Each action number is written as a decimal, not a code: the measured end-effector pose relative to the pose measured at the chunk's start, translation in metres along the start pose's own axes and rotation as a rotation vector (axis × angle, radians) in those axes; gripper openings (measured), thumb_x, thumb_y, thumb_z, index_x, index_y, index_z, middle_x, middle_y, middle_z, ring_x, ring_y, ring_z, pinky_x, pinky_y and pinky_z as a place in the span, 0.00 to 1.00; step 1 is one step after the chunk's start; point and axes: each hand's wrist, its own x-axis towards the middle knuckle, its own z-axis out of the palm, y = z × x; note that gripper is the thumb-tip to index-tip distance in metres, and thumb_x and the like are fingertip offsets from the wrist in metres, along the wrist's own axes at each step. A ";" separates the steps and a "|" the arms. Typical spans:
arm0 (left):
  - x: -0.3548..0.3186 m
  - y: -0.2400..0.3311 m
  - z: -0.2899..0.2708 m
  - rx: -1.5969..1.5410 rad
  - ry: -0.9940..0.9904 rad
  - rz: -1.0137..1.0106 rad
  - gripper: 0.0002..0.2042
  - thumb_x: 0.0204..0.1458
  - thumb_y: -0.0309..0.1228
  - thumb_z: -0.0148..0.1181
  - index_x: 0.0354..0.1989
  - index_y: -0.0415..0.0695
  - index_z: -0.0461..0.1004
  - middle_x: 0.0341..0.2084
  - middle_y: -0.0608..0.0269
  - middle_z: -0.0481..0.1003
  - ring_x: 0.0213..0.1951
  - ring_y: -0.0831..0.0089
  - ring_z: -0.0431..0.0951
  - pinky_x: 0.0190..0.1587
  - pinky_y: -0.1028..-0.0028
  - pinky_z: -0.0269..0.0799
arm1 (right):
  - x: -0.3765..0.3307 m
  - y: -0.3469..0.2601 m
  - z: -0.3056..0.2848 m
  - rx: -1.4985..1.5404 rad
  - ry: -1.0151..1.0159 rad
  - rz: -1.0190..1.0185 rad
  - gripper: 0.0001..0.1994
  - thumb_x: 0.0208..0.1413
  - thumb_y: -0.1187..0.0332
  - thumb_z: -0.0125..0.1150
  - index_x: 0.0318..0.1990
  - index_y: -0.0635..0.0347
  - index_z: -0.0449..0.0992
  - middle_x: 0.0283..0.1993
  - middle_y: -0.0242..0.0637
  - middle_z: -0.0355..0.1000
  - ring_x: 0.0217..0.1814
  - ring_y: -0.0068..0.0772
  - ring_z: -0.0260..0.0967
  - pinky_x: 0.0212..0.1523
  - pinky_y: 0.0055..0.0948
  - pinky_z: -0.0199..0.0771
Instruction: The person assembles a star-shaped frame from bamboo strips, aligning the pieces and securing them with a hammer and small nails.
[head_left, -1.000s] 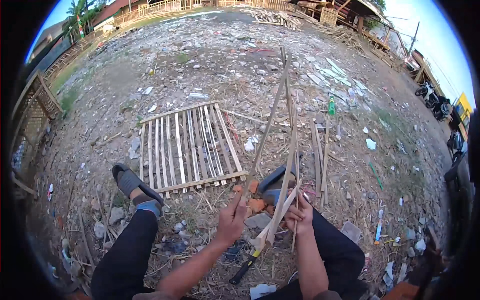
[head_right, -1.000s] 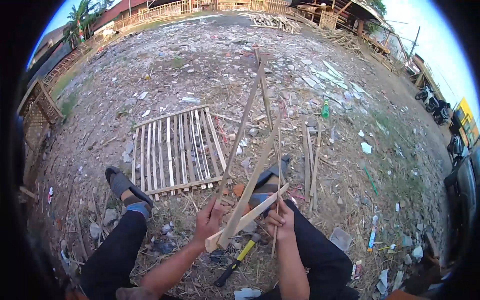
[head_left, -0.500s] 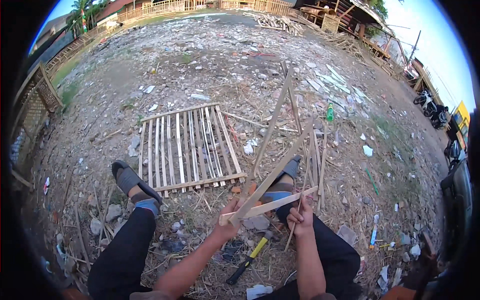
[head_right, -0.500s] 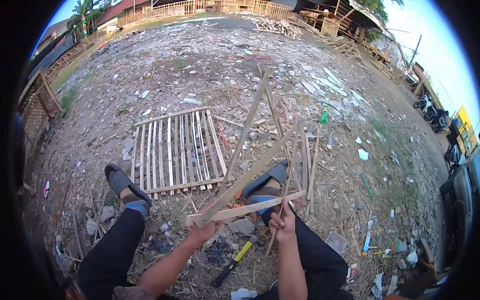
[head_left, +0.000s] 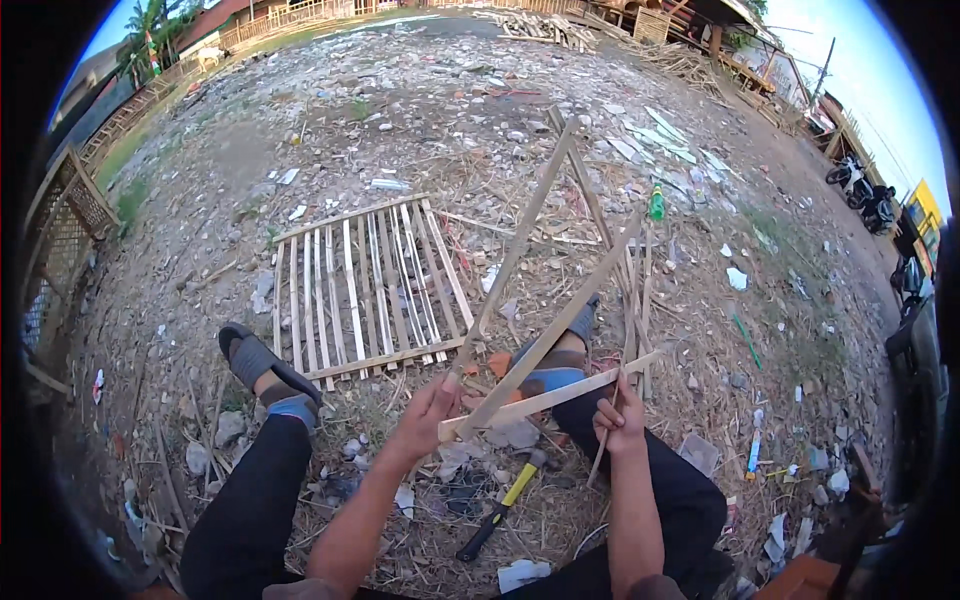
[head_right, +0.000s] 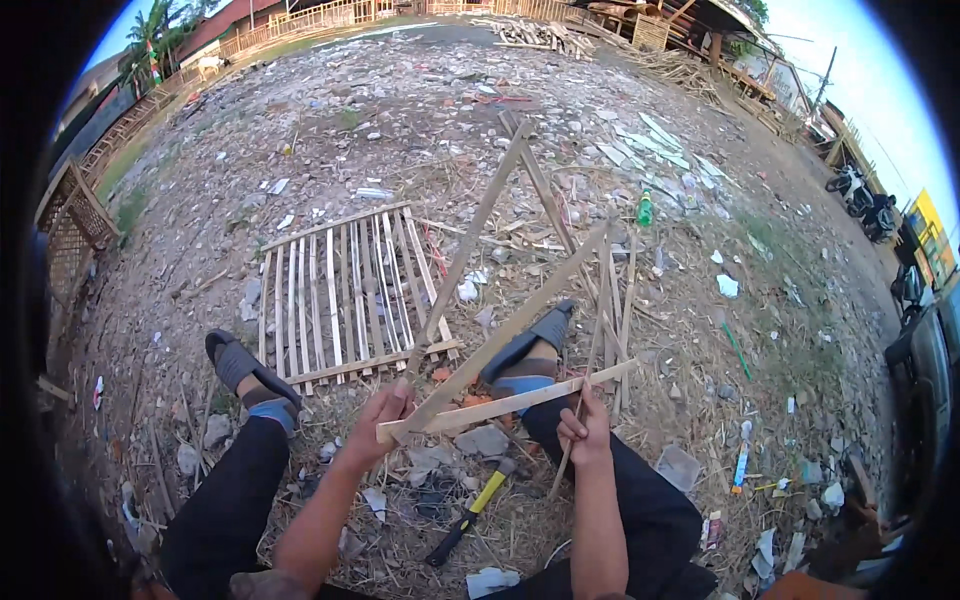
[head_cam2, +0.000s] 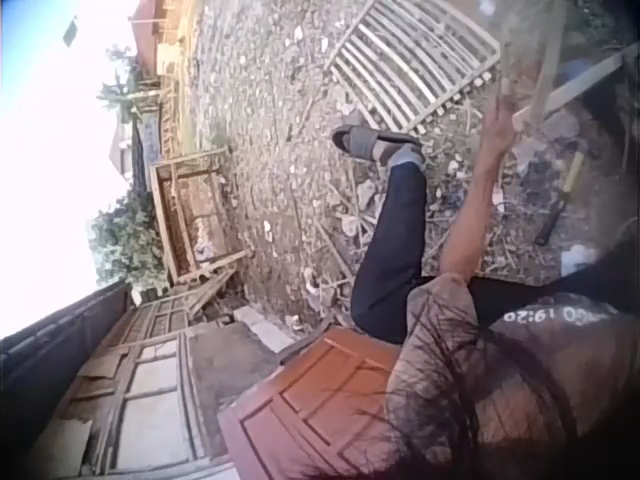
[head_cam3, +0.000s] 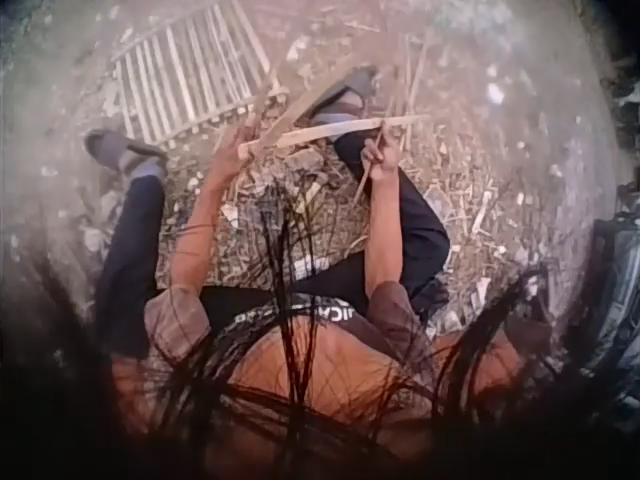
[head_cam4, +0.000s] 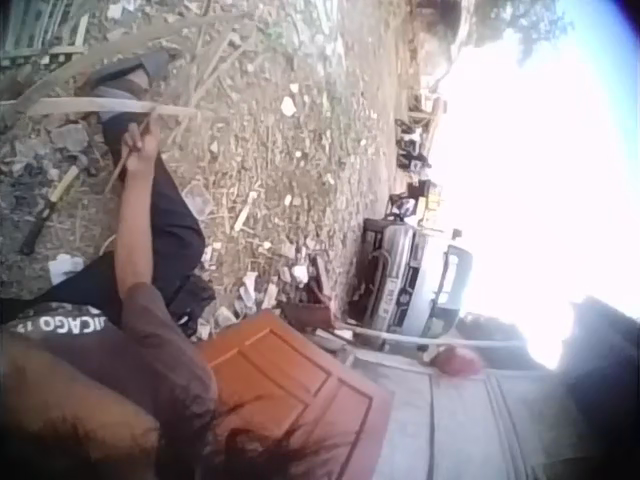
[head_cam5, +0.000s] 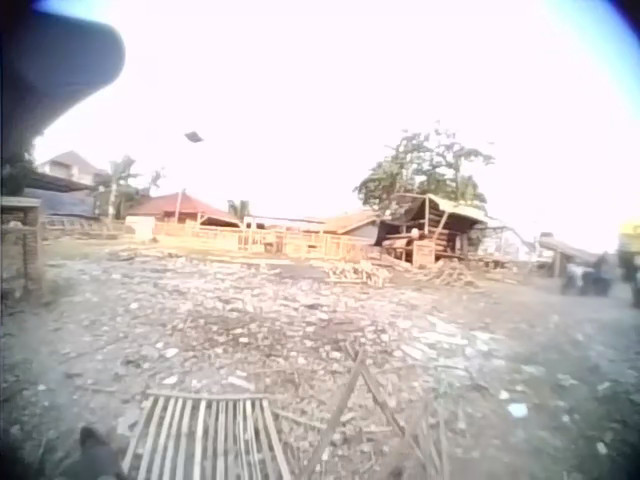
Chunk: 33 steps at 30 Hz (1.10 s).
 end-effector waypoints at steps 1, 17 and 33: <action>0.000 0.002 -0.006 -0.010 -0.008 -0.074 0.20 0.64 0.50 0.39 0.30 0.47 0.64 0.19 0.75 0.59 0.18 0.85 0.55 0.19 0.80 0.51 | 0.002 -0.003 -0.005 -0.003 0.007 -0.021 0.09 0.64 0.59 0.48 0.40 0.50 0.72 0.23 0.21 0.66 0.09 0.13 0.45 0.09 0.15 0.41; 0.011 0.024 -0.061 0.317 0.090 -0.209 0.16 0.64 0.43 0.42 0.31 0.46 0.65 0.15 0.77 0.56 0.16 0.87 0.53 0.18 0.81 0.47 | -0.005 0.000 0.008 -0.489 0.205 -0.482 0.11 0.65 0.59 0.48 0.37 0.57 0.67 0.24 0.25 0.61 0.09 0.15 0.48 0.09 0.18 0.46; 0.052 0.129 -0.090 0.195 -0.104 -0.831 0.15 0.63 0.43 0.36 0.26 0.49 0.58 0.12 0.77 0.53 0.11 0.88 0.46 0.10 0.84 0.39 | -0.006 0.008 0.008 -0.836 0.251 -0.625 0.14 0.64 0.58 0.49 0.34 0.60 0.68 0.15 0.23 0.55 0.09 0.13 0.49 0.08 0.17 0.47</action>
